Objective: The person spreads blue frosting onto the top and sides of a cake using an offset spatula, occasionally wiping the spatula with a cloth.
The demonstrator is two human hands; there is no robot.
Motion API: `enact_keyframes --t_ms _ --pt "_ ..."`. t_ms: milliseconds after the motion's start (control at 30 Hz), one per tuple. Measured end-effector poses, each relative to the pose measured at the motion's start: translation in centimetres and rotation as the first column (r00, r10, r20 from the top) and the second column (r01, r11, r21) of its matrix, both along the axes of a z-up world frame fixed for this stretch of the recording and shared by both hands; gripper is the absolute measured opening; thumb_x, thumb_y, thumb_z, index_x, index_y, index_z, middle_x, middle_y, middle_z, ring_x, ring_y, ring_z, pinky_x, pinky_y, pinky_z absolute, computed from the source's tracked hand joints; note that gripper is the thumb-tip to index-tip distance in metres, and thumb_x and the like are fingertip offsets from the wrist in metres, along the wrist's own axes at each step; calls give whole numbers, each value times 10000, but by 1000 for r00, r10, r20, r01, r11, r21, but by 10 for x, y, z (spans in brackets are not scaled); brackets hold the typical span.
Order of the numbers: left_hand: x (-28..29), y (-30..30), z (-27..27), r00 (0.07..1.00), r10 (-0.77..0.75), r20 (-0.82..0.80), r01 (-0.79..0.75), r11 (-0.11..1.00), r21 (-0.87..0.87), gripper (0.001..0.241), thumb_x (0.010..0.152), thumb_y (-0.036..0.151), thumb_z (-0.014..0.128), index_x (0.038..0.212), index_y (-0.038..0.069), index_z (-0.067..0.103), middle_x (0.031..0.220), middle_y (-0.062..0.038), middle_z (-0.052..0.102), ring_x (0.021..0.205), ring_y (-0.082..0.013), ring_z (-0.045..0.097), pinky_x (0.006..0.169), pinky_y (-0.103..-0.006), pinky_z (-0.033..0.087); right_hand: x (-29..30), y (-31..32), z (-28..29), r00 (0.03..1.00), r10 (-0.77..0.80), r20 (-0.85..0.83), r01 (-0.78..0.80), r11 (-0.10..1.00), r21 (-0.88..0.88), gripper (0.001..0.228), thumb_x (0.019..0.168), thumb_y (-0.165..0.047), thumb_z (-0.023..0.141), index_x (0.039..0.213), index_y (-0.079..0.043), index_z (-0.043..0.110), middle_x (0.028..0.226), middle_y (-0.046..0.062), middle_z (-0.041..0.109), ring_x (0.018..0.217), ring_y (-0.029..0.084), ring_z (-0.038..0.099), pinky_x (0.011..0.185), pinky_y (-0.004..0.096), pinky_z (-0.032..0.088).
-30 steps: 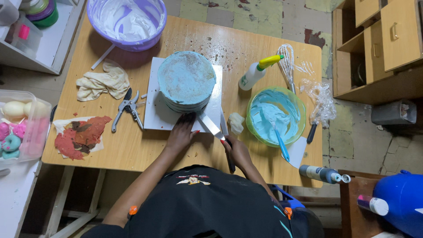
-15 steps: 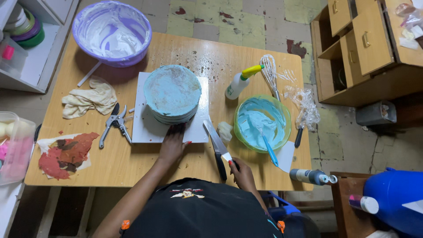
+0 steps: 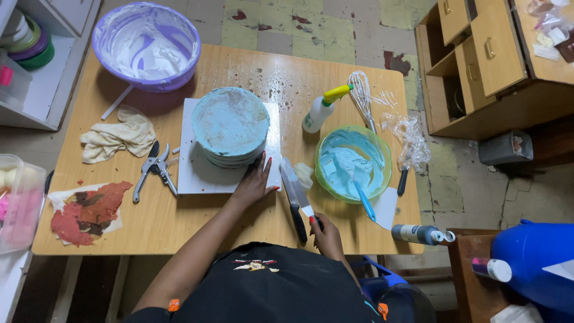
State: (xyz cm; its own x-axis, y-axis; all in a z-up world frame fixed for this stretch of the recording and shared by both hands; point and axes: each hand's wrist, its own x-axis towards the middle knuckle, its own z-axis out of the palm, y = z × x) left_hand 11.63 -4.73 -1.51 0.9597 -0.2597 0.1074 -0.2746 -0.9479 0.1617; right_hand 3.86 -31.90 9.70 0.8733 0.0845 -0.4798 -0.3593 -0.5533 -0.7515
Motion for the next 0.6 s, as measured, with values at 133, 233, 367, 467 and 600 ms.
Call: enact_keyframes --t_ms 133,233,367,467,600 --pt "-32 7 29 993 -106 -58 84 953 -292 814 995 498 561 1611 45 282 1619 -315 280 1468 -465 348 1203 -539 310 -4 -2 -16 1000 -21 15 20 999 44 416 1017 -232 578 1328 43 618 709 175 718 461 246 654 468 358 542" --pt "-79 20 19 961 -269 55 269 879 -393 576 1058 279 543 1570 96 356 1666 -78 306 1412 -330 484 1168 -476 397 -8 -6 -25 998 -39 -49 43 996 78 367 1025 -299 543 1317 -113 666 707 57 633 459 151 522 484 323 437" --pt "-120 35 -3 986 -1 -165 -116 709 -695 319 1022 245 572 1317 183 675 1140 -26 735 996 -207 686 783 -356 506 -11 -6 -18 997 -42 -59 44 998 35 355 1028 -305 541 1299 -120 675 723 67 641 469 163 533 498 332 423" --pt "-119 36 25 814 189 -549 -581 296 -758 276 1023 161 566 1244 153 731 1020 -31 789 840 -137 725 663 -276 558 -9 0 -17 998 -34 -60 35 999 25 349 1026 -292 547 1301 -122 677 721 70 646 469 166 538 494 332 425" --pt "-104 56 -20 673 -85 -735 -429 -854 -294 710 1056 218 387 1598 4 -18 1631 -366 19 1503 -501 248 1227 -529 323 -5 7 -18 997 -23 -73 25 999 27 344 1016 -227 546 1317 -114 671 720 80 658 455 174 543 479 327 414"
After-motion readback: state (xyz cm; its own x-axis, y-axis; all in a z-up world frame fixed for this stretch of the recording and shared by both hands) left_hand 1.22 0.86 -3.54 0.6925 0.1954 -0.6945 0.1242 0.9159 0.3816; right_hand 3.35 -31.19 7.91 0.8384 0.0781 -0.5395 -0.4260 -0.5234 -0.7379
